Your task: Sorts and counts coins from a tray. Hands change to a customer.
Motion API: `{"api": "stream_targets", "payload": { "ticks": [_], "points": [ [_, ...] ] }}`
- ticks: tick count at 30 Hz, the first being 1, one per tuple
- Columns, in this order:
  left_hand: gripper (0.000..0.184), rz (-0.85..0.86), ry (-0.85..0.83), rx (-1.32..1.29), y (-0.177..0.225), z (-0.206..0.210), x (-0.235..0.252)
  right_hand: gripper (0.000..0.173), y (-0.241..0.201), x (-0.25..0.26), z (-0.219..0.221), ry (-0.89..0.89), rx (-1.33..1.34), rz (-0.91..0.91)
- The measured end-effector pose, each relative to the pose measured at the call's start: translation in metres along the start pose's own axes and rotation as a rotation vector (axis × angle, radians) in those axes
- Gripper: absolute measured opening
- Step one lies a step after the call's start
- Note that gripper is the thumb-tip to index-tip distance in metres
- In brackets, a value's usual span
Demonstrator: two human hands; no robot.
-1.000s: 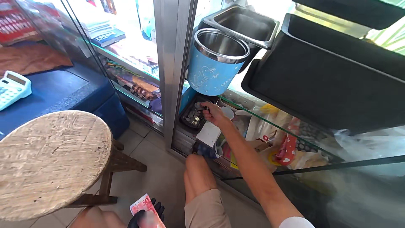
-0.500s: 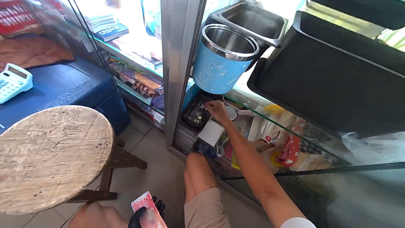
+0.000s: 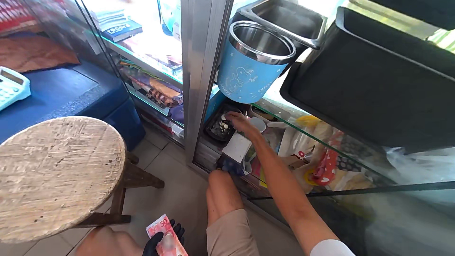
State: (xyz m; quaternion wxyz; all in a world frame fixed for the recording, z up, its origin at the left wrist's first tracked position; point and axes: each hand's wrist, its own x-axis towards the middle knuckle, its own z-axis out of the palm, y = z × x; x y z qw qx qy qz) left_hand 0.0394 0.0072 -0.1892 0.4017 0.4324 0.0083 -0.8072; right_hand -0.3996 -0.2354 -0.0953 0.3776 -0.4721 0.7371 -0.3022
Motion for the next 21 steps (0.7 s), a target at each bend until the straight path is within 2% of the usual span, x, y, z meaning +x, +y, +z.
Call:
{"api": "stream_targets", "payload": {
  "ticks": [3,5,7,10,13,15,16,17,19,21],
  "points": [
    [0.037,-0.004,0.004,-0.001,0.0,0.0,0.0,0.034,-0.005,-0.009,-0.001,0.049,0.162,0.046],
    [0.037,-0.006,-0.013,-0.013,0.0,-0.001,0.001,0.026,-0.005,-0.021,0.004,0.09,0.41,-0.035],
    [0.036,-0.007,-0.013,-0.017,0.002,0.006,-0.001,0.027,-0.004,-0.045,0.013,0.034,0.628,-0.123],
    [0.037,-0.006,-0.015,0.0,0.005,0.016,-0.004,0.036,-0.007,-0.095,0.046,-0.098,0.993,-0.13],
    [0.034,-0.031,0.085,0.068,0.009,0.038,-0.008,0.038,-0.003,-0.142,0.09,-0.333,1.42,-0.019],
    [0.033,-0.025,-0.019,0.008,0.008,0.022,-0.002,0.032,0.004,-0.177,0.126,-0.379,1.672,0.175],
    [0.035,-0.007,-0.063,-0.005,0.007,0.014,0.001,0.028,0.009,-0.193,0.145,-0.357,1.706,0.274],
    [0.036,0.004,-0.032,0.006,0.01,0.019,0.0,0.024,0.015,-0.208,0.165,-0.309,1.676,0.38],
    [0.035,0.021,0.06,0.019,0.016,0.033,-0.003,0.018,0.032,-0.234,0.205,-0.216,1.443,0.596],
    [0.032,0.037,0.118,0.042,0.023,0.047,-0.01,0.021,0.049,-0.258,0.236,-0.19,1.168,0.787]
  ]
}}
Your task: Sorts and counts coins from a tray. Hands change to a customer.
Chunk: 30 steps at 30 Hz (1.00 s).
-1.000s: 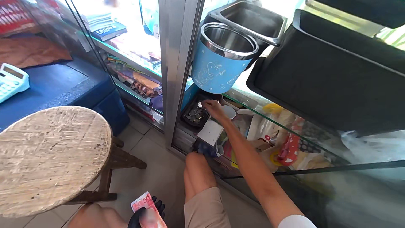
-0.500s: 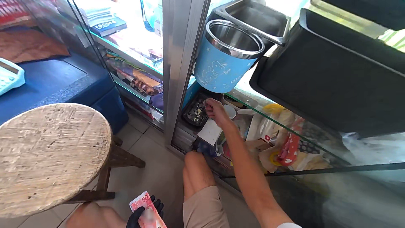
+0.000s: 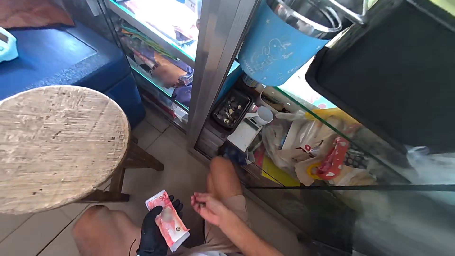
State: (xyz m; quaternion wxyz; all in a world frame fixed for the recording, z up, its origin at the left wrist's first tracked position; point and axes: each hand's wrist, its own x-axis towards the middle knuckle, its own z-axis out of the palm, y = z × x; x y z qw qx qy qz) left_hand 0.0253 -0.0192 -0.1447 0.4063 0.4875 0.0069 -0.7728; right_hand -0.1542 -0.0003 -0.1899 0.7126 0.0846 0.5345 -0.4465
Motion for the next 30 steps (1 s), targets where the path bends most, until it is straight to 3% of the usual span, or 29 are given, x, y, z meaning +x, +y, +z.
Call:
{"api": "stream_targets", "payload": {
  "ticks": [3,5,8,9,10,12,15,17,21,30],
  "points": [
    [0.029,-0.005,0.023,0.052,0.011,0.013,-0.01,0.025,0.031,-0.006,-0.013,0.091,-0.311,0.106],
    [0.031,-0.01,-0.032,0.056,0.011,0.001,-0.004,0.022,0.032,-0.016,-0.021,0.003,-0.629,0.12],
    [0.036,-0.012,-0.127,-0.008,0.006,-0.025,0.013,0.031,0.012,-0.031,-0.025,-0.221,-1.29,-0.008],
    [0.038,0.0,-0.116,-0.008,0.004,-0.03,0.015,0.03,0.005,-0.033,-0.027,-0.253,-1.366,-0.108],
    [0.039,0.007,-0.113,-0.001,0.004,-0.03,0.015,0.027,0.001,-0.036,-0.026,-0.249,-1.32,-0.223],
    [0.04,0.021,-0.11,0.001,0.007,-0.026,0.013,0.02,-0.009,-0.047,-0.017,-0.196,-0.888,-0.404],
    [0.04,0.045,-0.098,0.006,0.012,-0.022,0.008,0.022,-0.034,-0.076,0.008,-0.13,-0.15,-0.316],
    [0.041,0.048,-0.113,-0.004,0.015,-0.023,0.008,0.03,-0.049,-0.092,0.017,-0.165,0.08,-0.273],
    [0.04,0.041,-0.12,0.01,0.016,-0.022,0.009,0.037,-0.062,-0.113,0.022,-0.236,0.235,-0.316],
    [0.038,0.011,-0.1,0.017,0.008,-0.017,0.011,0.036,-0.068,-0.123,0.02,-0.275,0.266,-0.259]
  ]
}}
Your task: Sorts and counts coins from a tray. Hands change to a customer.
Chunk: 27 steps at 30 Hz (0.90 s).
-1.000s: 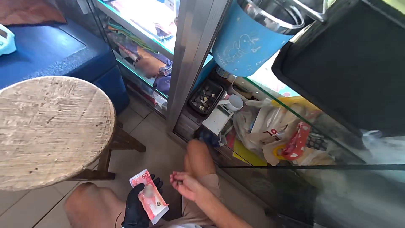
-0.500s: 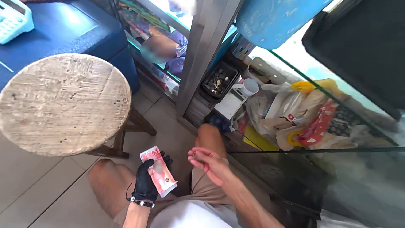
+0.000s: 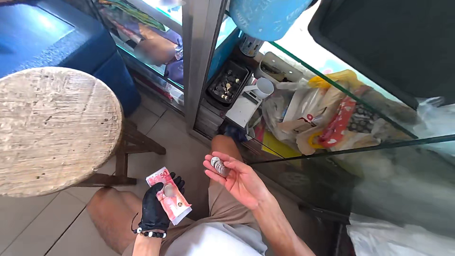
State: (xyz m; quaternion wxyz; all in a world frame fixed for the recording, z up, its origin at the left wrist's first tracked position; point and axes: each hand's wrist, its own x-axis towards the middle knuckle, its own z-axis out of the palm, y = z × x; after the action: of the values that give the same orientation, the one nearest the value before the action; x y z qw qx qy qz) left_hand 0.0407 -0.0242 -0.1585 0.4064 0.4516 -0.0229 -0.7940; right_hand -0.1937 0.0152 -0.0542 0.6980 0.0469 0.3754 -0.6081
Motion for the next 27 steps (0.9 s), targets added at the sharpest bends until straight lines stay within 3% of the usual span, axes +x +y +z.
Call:
{"api": "stream_targets", "payload": {
  "ticks": [10,14,16,18,20,22,24,27],
  "points": [
    [0.042,-0.003,-0.016,0.014,-0.001,0.007,-0.003,0.034,-0.002,0.012,-0.014,0.047,-0.015,-0.019],
    [0.04,0.046,-0.006,0.043,0.002,0.013,-0.008,0.033,-0.048,0.035,-0.01,0.08,0.026,-0.057],
    [0.039,0.057,-0.029,0.021,0.001,0.007,-0.01,0.039,-0.087,0.058,-0.006,0.061,-0.06,-0.235],
    [0.037,0.052,-0.012,0.014,-0.001,0.005,-0.013,0.041,-0.131,0.096,-0.005,0.035,-0.4,-0.517],
    [0.033,0.021,0.009,0.021,-0.001,0.011,-0.019,0.031,-0.177,0.142,-0.007,0.123,-1.04,-0.793],
    [0.028,-0.009,-0.029,0.022,-0.001,0.017,-0.025,0.025,-0.214,0.184,-0.004,0.112,-1.638,-0.762],
    [0.027,-0.01,-0.061,0.01,-0.005,0.007,-0.023,0.022,-0.233,0.222,0.002,0.064,-2.117,-0.59],
    [0.029,-0.03,-0.058,-0.041,-0.013,-0.036,-0.001,0.03,-0.237,0.256,0.01,-0.074,-2.492,-0.409]
  ]
}}
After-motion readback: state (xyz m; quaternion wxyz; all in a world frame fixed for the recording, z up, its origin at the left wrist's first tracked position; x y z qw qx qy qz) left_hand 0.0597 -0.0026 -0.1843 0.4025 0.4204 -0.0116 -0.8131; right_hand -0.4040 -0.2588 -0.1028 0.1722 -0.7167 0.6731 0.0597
